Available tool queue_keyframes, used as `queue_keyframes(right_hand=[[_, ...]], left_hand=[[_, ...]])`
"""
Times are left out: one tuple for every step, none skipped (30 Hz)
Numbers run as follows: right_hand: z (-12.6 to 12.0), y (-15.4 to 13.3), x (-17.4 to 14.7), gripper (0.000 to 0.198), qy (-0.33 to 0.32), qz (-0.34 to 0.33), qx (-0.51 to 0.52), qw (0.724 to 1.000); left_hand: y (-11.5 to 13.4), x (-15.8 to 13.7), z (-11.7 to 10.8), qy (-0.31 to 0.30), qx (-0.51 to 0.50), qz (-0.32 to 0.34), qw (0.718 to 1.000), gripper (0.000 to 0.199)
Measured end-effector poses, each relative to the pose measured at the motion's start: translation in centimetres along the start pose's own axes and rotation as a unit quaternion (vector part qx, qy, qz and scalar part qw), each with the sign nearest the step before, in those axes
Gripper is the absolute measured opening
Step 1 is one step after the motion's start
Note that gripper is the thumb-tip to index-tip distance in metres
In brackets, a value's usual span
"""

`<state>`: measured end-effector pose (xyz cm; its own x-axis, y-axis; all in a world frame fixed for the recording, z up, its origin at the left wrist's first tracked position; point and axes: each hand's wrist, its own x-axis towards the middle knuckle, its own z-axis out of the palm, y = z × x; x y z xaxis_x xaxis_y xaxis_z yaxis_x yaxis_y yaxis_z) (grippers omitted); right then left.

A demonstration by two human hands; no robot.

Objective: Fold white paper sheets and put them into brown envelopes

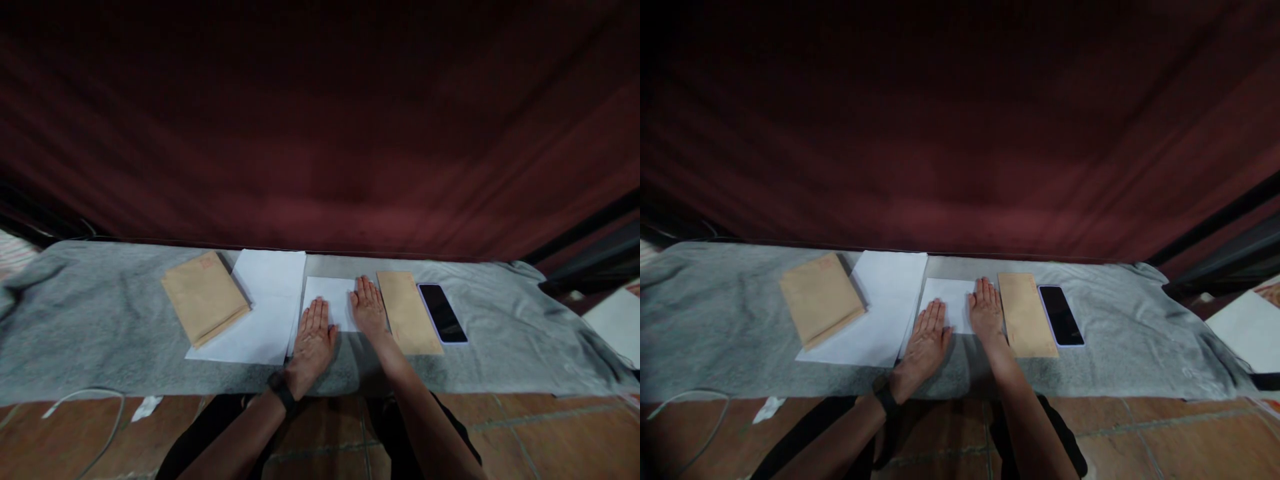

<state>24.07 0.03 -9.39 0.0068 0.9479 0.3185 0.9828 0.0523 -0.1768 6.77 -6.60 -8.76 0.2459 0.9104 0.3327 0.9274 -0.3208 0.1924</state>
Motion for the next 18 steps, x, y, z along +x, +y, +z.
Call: queue_keyframes(right_hand=[[-0.1,0.0,0.0,0.057,-0.002,0.004,0.0,1.0],[-0.3,-0.1,0.0,0.057,-0.002,0.009,0.002,1.0],[-0.4,-0.3,0.0,0.057,0.0,0.013,0.005,1.0],[-0.5,-0.6,0.0,0.058,0.001,0.012,0.009,1.0],[-0.7,-1.0,0.0,0.057,0.0,0.004,0.016,1.0],[-0.7,-1.5,-0.2,0.057,-0.006,-0.013,0.024,1.0],[-0.8,-2.1,-0.3,0.056,-0.017,-0.037,0.033,0.999],[-0.8,-2.6,-0.5,0.054,-0.031,-0.066,0.041,0.996],[-0.8,-3.1,-0.6,0.053,-0.046,-0.093,0.048,0.993],[-0.8,-3.5,-0.7,0.052,-0.058,-0.113,0.051,0.991],[-0.7,-3.7,-0.8,0.051,-0.065,-0.125,0.051,0.989],[-0.7,-3.7,-0.8,0.05,-0.068,-0.127,0.049,0.988],[-0.6,-3.5,-0.7,0.05,-0.067,-0.12,0.044,0.99],[-0.6,-3.2,-0.5,0.051,-0.063,-0.108,0.039,0.991],[-0.6,-2.8,-0.3,0.051,-0.057,-0.093,0.033,0.993],[-0.6,-2.3,-0.1,0.051,-0.053,-0.079,0.027,0.995],[-0.6,-1.8,0.1,0.052,-0.049,-0.065,0.022,0.996],[-0.5,-1.4,0.3,0.053,-0.046,-0.054,0.018,0.997]], left_hand=[[0.0,-0.1,0.0,0.0,0.001,-0.005,1.0,0.059],[0.0,-0.1,0.0,-0.001,0.001,-0.009,1.0,0.059],[0.0,-0.1,0.0,-0.001,0.0,-0.011,1.0,0.059],[0.0,-0.1,0.0,-0.002,-0.001,-0.012,1.0,0.059],[0.0,-0.1,0.0,-0.002,-0.002,-0.011,1.0,0.058],[0.0,-0.2,0.1,-0.002,-0.002,-0.008,1.0,0.058],[0.0,-0.2,0.1,-0.004,-0.001,-0.004,1.0,0.058],[0.0,-0.2,0.1,-0.006,0.0,0.0,1.0,0.057],[0.0,-0.1,0.1,-0.008,0.001,0.003,1.0,0.056],[0.0,-0.1,0.0,-0.011,0.002,0.005,1.0,0.056],[0.0,-0.1,0.0,-0.012,0.002,0.005,1.0,0.055],[0.0,-0.1,-0.1,-0.013,0.003,0.003,1.0,0.054],[0.0,-0.1,-0.2,-0.012,0.003,0.001,1.0,0.054],[0.0,-0.1,-0.2,-0.01,0.003,0.001,1.0,0.054],[0.0,-0.1,-0.3,-0.008,0.003,0.002,1.0,0.054],[0.0,-0.1,-0.3,-0.005,0.002,0.004,1.0,0.054],[0.0,-0.1,-0.3,-0.002,0.003,0.005,1.0,0.055],[0.0,-0.1,-0.3,0.001,0.003,0.006,1.0,0.055]])
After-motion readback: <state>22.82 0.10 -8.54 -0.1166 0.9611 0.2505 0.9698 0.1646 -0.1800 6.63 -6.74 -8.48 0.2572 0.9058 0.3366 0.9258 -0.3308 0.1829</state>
